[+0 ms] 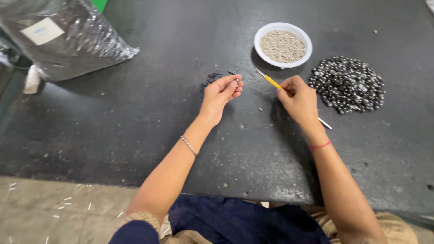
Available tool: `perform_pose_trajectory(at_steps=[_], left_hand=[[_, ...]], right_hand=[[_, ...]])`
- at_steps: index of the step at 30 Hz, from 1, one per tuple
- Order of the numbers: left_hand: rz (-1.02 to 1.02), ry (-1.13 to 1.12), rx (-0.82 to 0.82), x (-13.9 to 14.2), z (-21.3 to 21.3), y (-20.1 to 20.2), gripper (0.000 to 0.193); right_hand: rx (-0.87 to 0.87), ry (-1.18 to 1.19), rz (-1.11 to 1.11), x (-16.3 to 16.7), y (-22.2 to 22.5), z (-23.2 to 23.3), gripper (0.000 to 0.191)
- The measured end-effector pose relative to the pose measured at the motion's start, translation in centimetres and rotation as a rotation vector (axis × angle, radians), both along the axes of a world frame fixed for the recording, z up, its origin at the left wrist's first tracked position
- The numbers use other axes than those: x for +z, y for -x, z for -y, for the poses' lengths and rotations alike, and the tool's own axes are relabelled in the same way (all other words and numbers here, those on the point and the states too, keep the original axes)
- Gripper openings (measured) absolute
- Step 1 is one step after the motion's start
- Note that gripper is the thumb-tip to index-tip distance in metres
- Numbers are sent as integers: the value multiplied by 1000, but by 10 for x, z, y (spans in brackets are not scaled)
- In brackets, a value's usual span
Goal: The person sits at a workbench and assembles small metal components by hand, using a yellow-handled tool to press or adjust parts. They repeatedly pick up dark and silver pieces, align them, and place them into a growing pile of assembled units.
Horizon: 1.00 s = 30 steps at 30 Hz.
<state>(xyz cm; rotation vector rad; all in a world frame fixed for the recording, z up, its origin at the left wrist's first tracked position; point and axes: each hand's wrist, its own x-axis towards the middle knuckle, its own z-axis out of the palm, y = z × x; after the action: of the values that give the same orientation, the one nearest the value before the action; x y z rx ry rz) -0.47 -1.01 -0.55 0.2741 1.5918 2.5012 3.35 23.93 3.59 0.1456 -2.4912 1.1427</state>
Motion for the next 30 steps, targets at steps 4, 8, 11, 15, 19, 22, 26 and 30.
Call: perform_pose_trajectory(at_steps=[4, 8, 11, 15, 19, 22, 26, 30], left_hand=[[-10, 27, 36, -7, 7, 9, 31], [-7, 61, 59, -11, 7, 13, 30], [-8, 79, 64, -11, 7, 13, 28], [0, 94, 60, -10, 5, 14, 27], [-9, 103, 55, -9, 6, 12, 27], [-8, 115, 57, -8, 6, 13, 26], [-28, 138, 51, -6, 7, 14, 26], [-36, 152, 39, -5, 9, 17, 26]], right_hand=[[77, -13, -18, 4, -9, 18, 16], [106, -24, -23, 6, -13, 30, 16], [139, 27, -20, 6, -14, 33, 15], [159, 43, -41, 7, -13, 32, 15], [172, 22, -54, 7, -15, 32, 16], [167, 8, -48, 8, -16, 32, 16], [159, -8, -43, 10, -16, 33, 17], [150, -1, -42, 11, -15, 33, 17]])
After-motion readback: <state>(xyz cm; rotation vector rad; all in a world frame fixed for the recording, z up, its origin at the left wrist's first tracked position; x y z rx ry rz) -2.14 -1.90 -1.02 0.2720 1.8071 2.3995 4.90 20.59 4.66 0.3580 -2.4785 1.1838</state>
